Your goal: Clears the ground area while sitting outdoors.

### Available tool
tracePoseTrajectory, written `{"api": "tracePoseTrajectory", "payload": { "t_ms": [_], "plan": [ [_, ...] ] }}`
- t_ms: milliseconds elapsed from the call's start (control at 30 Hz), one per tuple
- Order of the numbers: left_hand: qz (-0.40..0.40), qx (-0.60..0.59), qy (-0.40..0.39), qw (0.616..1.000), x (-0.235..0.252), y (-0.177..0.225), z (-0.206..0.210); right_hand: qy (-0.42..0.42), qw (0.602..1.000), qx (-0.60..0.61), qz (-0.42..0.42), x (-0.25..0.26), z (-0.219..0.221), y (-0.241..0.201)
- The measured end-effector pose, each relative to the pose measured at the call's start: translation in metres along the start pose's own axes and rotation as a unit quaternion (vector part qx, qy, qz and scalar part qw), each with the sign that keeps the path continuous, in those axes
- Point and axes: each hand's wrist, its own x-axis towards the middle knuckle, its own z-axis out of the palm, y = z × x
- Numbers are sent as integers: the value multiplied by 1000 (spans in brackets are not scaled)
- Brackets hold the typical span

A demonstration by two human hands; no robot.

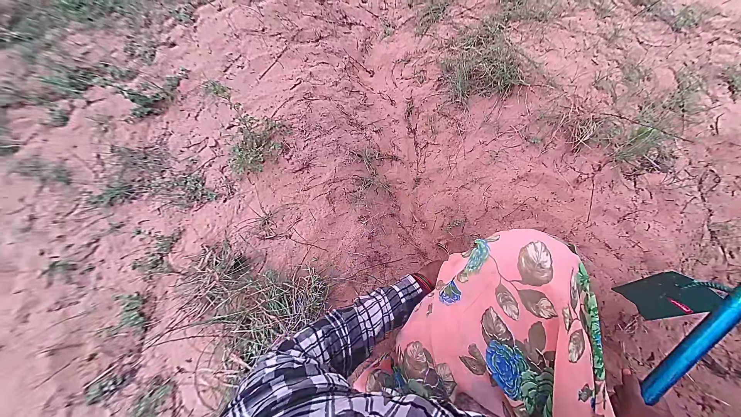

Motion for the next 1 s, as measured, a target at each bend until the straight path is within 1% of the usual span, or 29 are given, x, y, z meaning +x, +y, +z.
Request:
{"api": "tracePoseTrajectory", "payload": {
  "t_ms": [33, 100, 167, 233, 267, 300, 333, 367, 400, 433, 467, 500, 533, 567, 600, 633, 667, 700, 733, 833, 900, 933, 1000],
  "plan": [
    [-22, 50, 45, 997, 21, -29, -10, -1, 1000, -3, 0, -2, 0, -3],
    [-103, 73, 137, 983, 52, -78, -40, -4, 1000, -13, -1, -4, -2, -8],
    [-170, 81, 218, 958, 69, -113, -79, -4, 1000, -20, -4, -5, -1, -8],
    [-190, 99, 296, 931, 77, -140, -108, -5, 1000, -25, -7, -2, 2, -3],
    [-193, 102, 349, 911, 76, -144, -112, -4, 1000, -27, -6, -1, 2, -2],
    [-189, 94, 425, 880, 70, -137, -109, -6, 1000, -31, -2, -2, 0, -2],
    [-208, 73, 449, 866, 49, -108, -112, -5, 999, -31, -2, 0, -2, -2],
    [-288, 34, 244, 925, 5, -54, -145, -6, 1000, -30, -2, 2, -3, -1],
    [-331, 36, 184, 925, -16, -17, -157, -8, 1000, -30, 1, 4, -3, 0],
    [-363, 36, 186, 912, -25, 7, -158, -9, 999, -32, 3, 4, -4, -1],
    [-386, 21, 196, 901, -26, 17, -157, -10, 999, -36, 5, 3, -4, -2],
    [-393, 2, 197, 898, -20, 13, -158, -10, 999, -39, 6, 2, -3, -2],
    [-386, -25, 202, 900, -8, -8, -158, -9, 999, -41, 6, 2, -2, -2],
    [-383, -50, 254, 887, 19, -42, -152, -6, 999, -42, 6, 2, -1, -1],
    [-401, -8, 443, 802, 76, -89, -130, -3, 999, -41, 7, 3, -1, 1],
    [-419, 3, 412, 809, 104, -123, -137, -2, 999, -40, 9, 4, 0, 4],
    [-426, 12, 337, 839, 113, -144, -148, -3, 999, -38, 12, 5, 0, 6],
    [-423, 19, 285, 860, 113, -155, -155, -5, 999, -34, 13, 5, -1, 6],
    [-412, 23, 262, 872, 106, -157, -157, -11, 999, -29, 13, 5, -2, 6],
    [-379, 58, 256, 887, 86, -153, -150, -19, 1000, -9, 14, 6, -1, 9],
    [-336, 94, 221, 910, 75, -147, -143, -16, 1000, -8, 16, 5, 0, 5],
    [-303, 113, 190, 927, 70, -142, -132, -12, 1000, -10, 14, 5, 0, 2],
    [-245, 140, 113, 953, 52, -136, -87, -12, 1000, -16, 6, 3, -2, 4]
  ]
}}
